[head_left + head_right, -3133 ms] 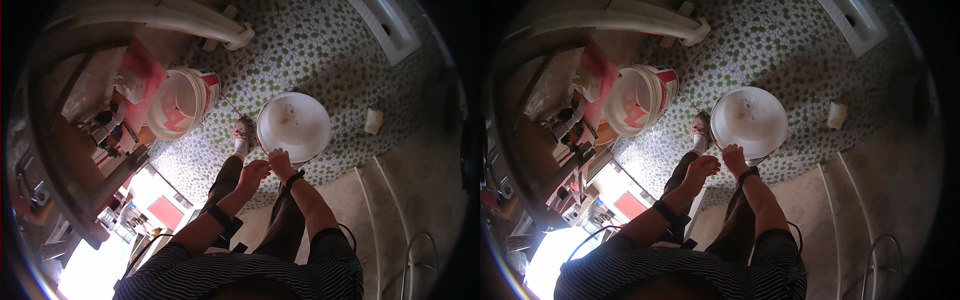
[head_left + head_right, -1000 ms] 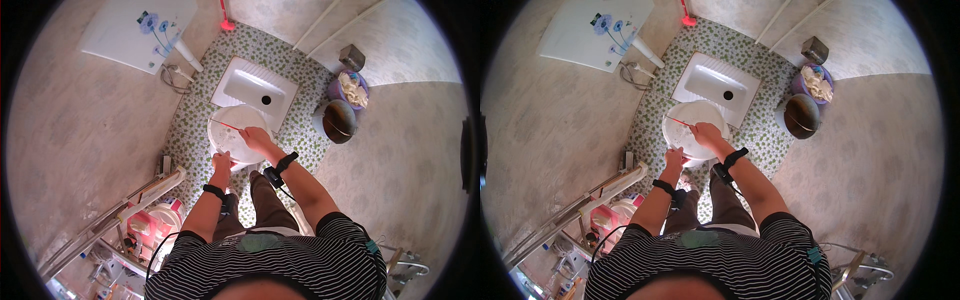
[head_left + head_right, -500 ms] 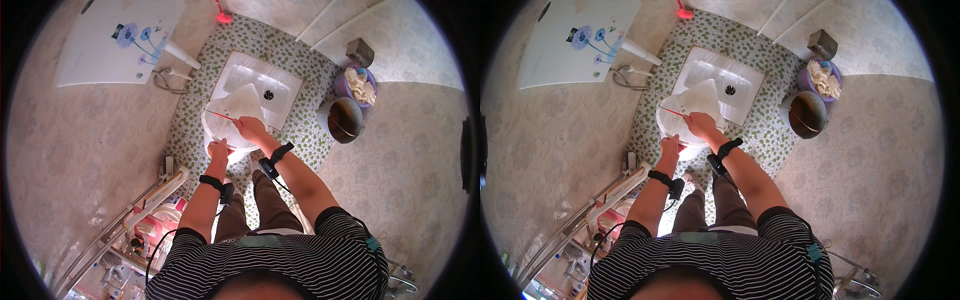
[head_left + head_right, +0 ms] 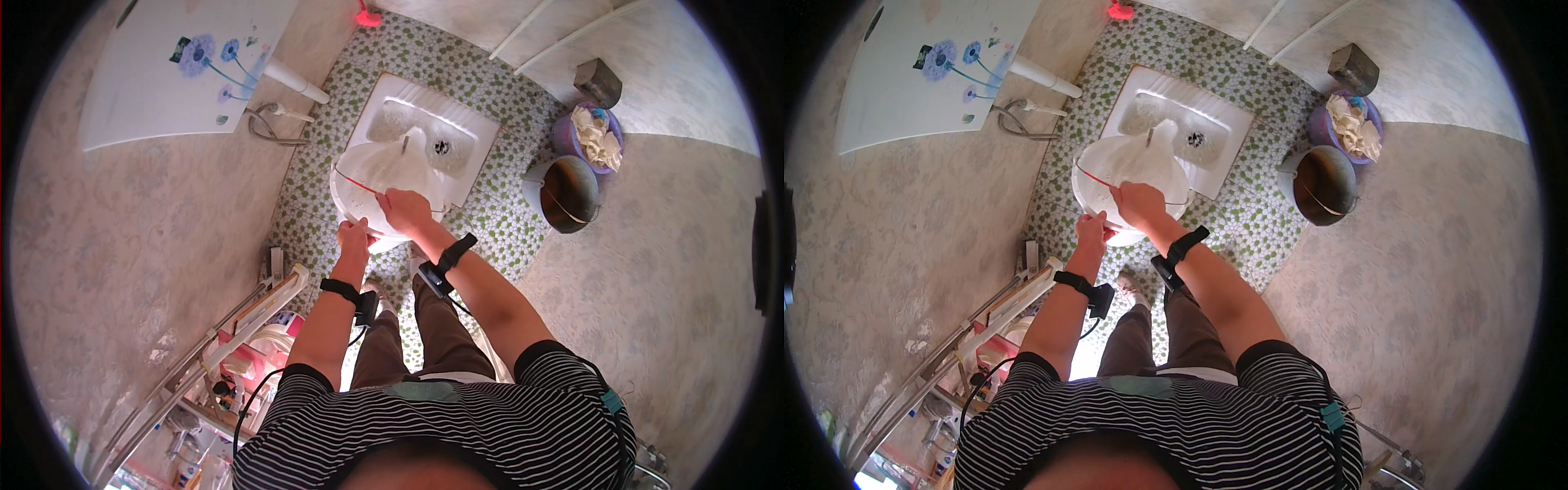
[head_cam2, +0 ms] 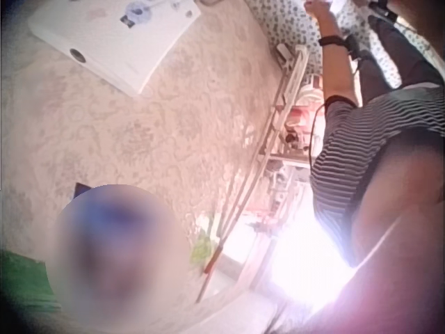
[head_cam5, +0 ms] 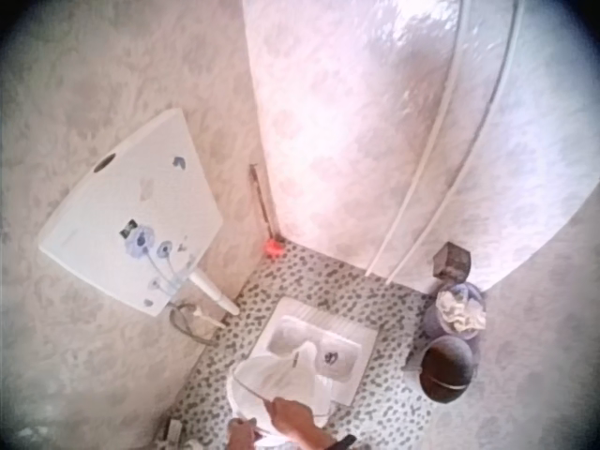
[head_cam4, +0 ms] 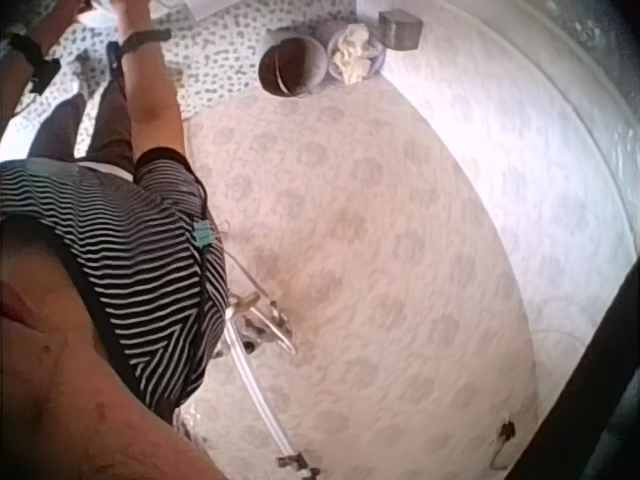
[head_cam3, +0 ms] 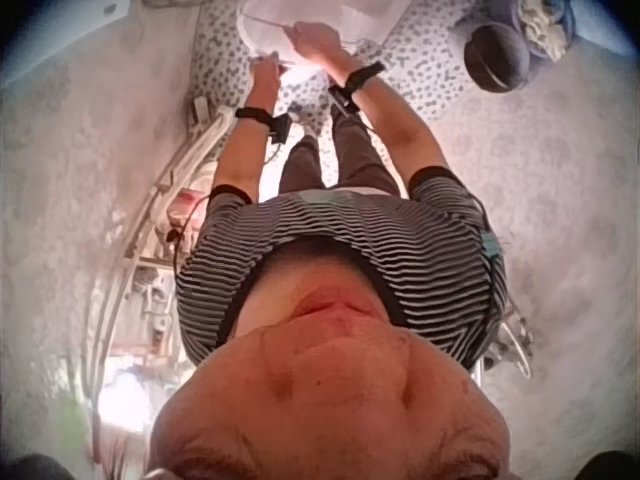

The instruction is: The person washes a gray cloth by hand in a bathroom sink, wringing and rinsing it repeatedly. They then transfer the cloth to a white bucket on the floor, agitate it in water, and return it to the sink for further wringing and rinsing.

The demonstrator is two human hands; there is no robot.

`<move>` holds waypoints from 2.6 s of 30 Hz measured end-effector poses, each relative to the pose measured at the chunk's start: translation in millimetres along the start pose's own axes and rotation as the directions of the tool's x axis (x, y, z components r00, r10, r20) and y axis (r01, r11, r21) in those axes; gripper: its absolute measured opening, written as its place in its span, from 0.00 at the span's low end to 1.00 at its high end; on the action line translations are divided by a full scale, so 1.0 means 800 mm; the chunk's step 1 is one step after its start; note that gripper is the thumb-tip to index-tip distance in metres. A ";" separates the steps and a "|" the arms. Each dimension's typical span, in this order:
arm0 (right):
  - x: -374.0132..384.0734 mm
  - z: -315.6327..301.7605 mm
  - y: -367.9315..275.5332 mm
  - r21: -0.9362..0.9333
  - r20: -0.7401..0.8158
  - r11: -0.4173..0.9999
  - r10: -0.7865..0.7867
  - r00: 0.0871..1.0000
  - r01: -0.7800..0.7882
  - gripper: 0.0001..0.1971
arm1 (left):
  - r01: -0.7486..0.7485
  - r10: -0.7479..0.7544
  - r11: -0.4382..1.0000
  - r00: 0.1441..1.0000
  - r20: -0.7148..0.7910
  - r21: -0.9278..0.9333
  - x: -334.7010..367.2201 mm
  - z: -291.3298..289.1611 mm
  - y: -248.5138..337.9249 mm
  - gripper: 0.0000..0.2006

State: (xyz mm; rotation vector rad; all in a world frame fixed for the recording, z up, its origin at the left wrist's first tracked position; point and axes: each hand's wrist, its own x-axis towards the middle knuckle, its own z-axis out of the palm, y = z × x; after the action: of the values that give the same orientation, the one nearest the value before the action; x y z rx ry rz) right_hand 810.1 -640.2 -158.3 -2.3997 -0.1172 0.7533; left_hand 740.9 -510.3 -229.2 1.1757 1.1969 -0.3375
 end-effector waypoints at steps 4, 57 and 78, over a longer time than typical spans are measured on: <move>-0.004 0.020 -0.008 -0.098 -0.011 0.991 -0.087 0.996 0.086 0.19 | 0.094 -0.088 0.993 0.993 0.083 -0.076 0.068 -0.034 -0.064 0.12; -0.139 -0.046 -0.060 0.364 0.003 0.931 -0.032 0.999 0.029 0.12 | -0.452 0.468 0.862 0.884 0.018 -0.231 -0.075 -0.066 -0.002 0.09; -0.083 -0.035 -0.035 0.459 -0.027 0.887 0.072 0.997 -0.051 0.13 | 0.016 -0.027 0.998 0.985 0.169 0.066 -0.006 -0.070 -0.071 0.18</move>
State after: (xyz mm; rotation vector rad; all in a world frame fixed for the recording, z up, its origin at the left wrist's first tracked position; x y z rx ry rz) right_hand 772.4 -649.4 -91.6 -1.9706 0.1438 0.6686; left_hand 666.8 -488.9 -249.4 1.1663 1.0576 -0.4866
